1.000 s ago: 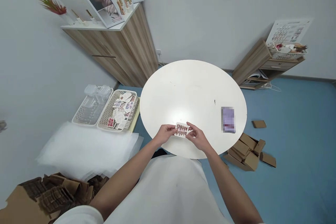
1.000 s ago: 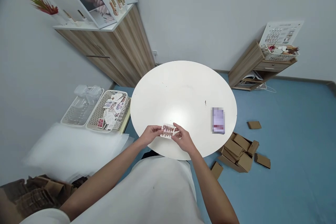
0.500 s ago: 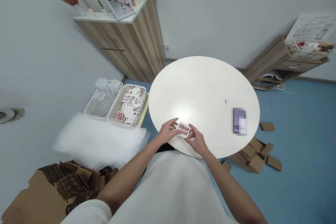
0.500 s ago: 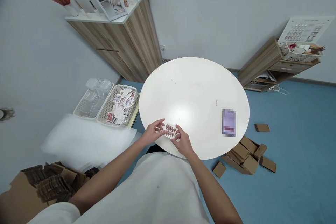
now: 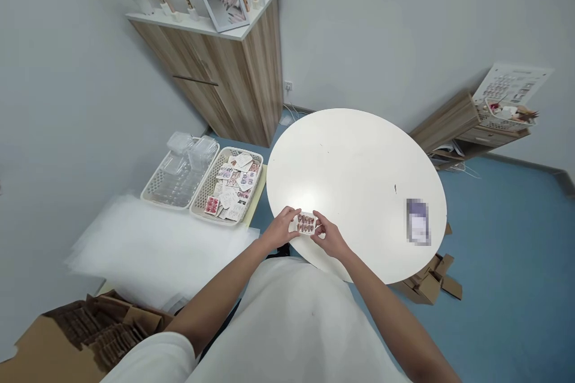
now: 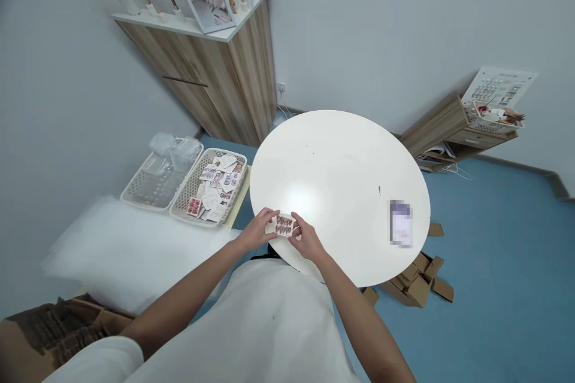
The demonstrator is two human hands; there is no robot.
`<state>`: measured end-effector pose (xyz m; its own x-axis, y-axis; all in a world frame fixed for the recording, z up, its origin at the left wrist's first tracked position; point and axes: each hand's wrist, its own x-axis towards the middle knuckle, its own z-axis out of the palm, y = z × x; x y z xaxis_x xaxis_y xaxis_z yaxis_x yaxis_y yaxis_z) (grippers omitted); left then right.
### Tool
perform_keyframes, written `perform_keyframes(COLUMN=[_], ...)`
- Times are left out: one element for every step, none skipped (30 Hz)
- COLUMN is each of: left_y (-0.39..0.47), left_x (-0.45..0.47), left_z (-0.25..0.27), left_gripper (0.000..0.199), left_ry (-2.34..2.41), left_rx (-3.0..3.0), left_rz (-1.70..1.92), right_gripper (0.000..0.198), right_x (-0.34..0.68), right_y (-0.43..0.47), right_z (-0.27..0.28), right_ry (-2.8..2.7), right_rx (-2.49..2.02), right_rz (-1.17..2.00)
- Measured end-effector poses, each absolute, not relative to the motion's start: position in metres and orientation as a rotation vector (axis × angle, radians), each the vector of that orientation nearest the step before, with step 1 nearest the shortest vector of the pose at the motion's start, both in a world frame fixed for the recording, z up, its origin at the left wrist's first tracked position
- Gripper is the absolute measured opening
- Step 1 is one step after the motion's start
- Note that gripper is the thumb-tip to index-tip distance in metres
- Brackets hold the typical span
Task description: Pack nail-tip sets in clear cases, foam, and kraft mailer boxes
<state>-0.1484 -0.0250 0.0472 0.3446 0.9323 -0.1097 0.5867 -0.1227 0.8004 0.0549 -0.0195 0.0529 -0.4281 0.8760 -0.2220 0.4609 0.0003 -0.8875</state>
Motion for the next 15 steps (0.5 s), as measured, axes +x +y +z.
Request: perform_keyframes(left_y=[-0.023, -0.022, -0.02, -0.018, -0.016, -0.014, -0.012, -0.011, -0.009, -0.007, -0.005, -0.004, -0.002, 0.0, 0.001], left_x=[-0.153, -0.158, -0.162, -0.166, -0.169, -0.172, -0.174, -0.177, -0.179, -0.181, -0.183, -0.184, -0.185, -0.186, -0.187], left_z=[0.045, 0.043, 0.041, 0.039, 0.036, 0.033, 0.03, 0.027, 0.023, 0.019, 0.015, 0.011, 0.008, 0.004, 0.001], left_gripper=[0.064, 0.064, 0.063, 0.062, 0.062, 0.061, 0.061, 0.06, 0.06, 0.059, 0.059, 0.059, 0.059, 0.059, 0.059], left_ry=[1.344, 1.345, 1.345, 1.345, 1.349, 1.357, 1.37, 1.384, 1.4, 1.419, 1.441, 1.464, 1.488, 1.511, 1.533], left_rx=[1.824, 1.831, 1.84, 1.851, 1.863, 1.875, 1.886, 1.898, 1.91, 1.922, 1.935, 1.946, 1.955, 1.959, 1.958], left_rz=[0.551, 0.551, 0.55, 0.546, 0.539, 0.528, 0.511, 0.49, 0.465, 0.437, 0.404, 0.37, 0.337, 0.304, 0.272], right_gripper=[0.064, 0.065, 0.066, 0.066, 0.067, 0.067, 0.067, 0.066, 0.066, 0.065, 0.065, 0.065, 0.065, 0.065, 0.065], right_x=[0.05, 0.046, 0.041, 0.037, 0.032, 0.028, 0.023, 0.018, 0.014, 0.01, 0.005, 0.001, -0.003, -0.006, -0.01], right_y=[-0.018, -0.017, -0.017, -0.016, -0.015, -0.014, -0.013, -0.011, -0.008, -0.006, -0.002, 0.001, 0.005, 0.008, 0.012], right_z=[0.05, 0.047, 0.043, 0.04, 0.036, 0.033, 0.029, 0.026, 0.022, 0.019, 0.015, 0.011, 0.008, 0.004, 0.001], right_ry=[-1.9, -1.917, -1.938, -1.964, -1.996, -2.03, -2.064, -2.098, -2.129, -2.162, -2.195, -2.231, -2.27, -2.309, -2.344], right_rx=[-1.395, -1.416, -1.438, -1.46, -1.482, -1.505, -1.53, -1.557, -1.585, -1.613, -1.636, -1.653, -1.665, -1.674, -1.684], right_rz=[1.403, 1.392, 1.374, 1.346, 1.312, 1.273, 1.234, 1.197, 1.164, 1.138, 1.116, 1.094, 1.074, 1.055, 1.038])
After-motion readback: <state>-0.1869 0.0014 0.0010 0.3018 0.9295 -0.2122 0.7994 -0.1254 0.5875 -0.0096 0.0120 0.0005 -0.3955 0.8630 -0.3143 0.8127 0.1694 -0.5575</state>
